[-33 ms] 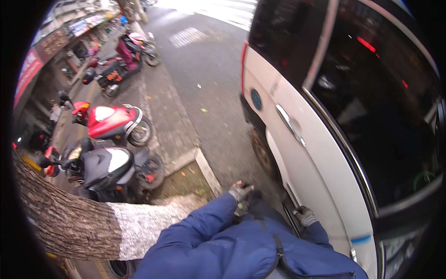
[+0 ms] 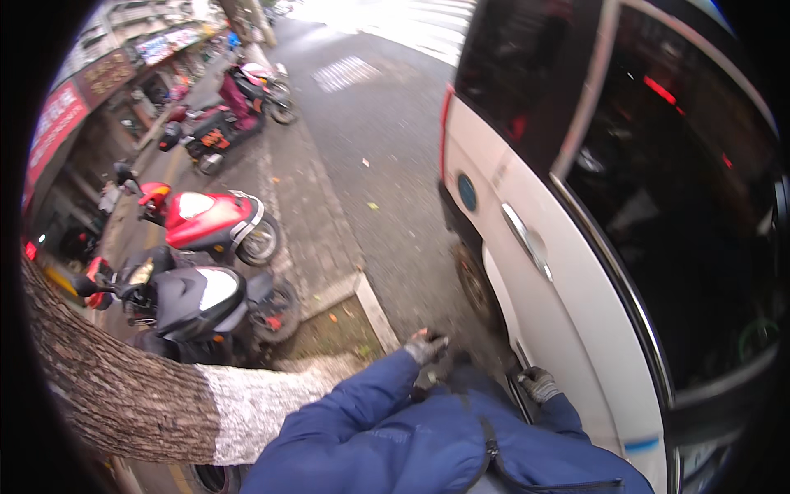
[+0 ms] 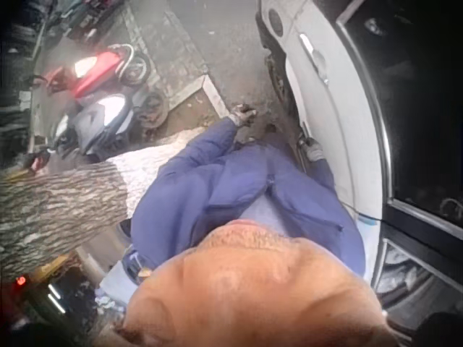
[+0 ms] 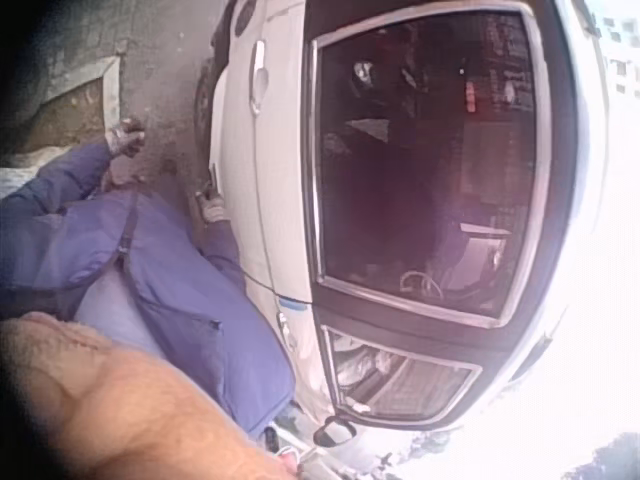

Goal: The person works on the rear brake assembly of a white car, using a cordless impact wrench to remove and reinstall bolts. They retrieve a spray can and a metal tray from a nearby shop, then spray the brake components while crouched under the vehicle.

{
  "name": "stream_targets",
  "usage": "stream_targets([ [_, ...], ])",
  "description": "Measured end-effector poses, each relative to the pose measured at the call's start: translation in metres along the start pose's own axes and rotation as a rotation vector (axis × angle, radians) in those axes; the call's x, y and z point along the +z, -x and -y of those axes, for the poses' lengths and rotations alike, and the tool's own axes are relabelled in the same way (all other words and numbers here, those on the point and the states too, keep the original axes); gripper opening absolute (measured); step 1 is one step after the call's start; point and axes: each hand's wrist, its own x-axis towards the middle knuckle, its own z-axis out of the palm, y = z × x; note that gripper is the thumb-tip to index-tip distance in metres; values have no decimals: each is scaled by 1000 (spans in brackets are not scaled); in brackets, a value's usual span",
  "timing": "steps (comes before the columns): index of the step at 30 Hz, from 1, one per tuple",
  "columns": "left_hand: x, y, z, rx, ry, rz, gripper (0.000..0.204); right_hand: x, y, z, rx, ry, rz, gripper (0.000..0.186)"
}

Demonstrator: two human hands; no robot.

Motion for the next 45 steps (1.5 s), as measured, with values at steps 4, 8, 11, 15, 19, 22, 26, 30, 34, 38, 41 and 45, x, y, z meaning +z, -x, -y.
stream_targets([
  [4, -128, -43, -20, -89, 259, -291, 24, -10, -155, 141, -229, 141, 89, 41],
  [8, -229, -58, -13, -120, 585, -643, 21, -10, -260, 288, -487, 100, 208, 38],
  [11, -270, -82, 5, -208, 631, -740, 19, 6, -342, 372, -578, 106, 248, 32],
  [15, -321, -155, 16, -379, 783, -781, 15, 34, -446, 428, -489, 59, 332, 32],
  [19, -400, -259, -16, -294, 548, -744, 24, 41, -538, 471, -174, -43, 433, 30],
  [22, -474, -342, -82, -169, 77, -620, 22, 37, -597, 517, -84, -116, 464, 25],
  [26, -539, -453, -187, -24, -108, -518, 28, 29, -685, 588, -60, -405, 499, 23],
  [30, -576, -544, -236, 143, -273, -632, 30, 28, -796, 644, 12, -360, 451, 25],
  [34, -632, -602, -248, -99, -173, -657, 31, 0, -903, 702, -7, -301, 481, 25],
  [38, -680, -640, -261, -366, -50, -639, 32, -50, -979, 756, -15, -311, 469, 25],
  [41, -710, -688, -268, -414, 100, -663, 31, -83, -1031, 776, -10, -311, 449, 25],
  [45, -758, -806, -282, -421, 63, -555, 26, -127, -1096, 754, 77, -310, 242, 22],
])
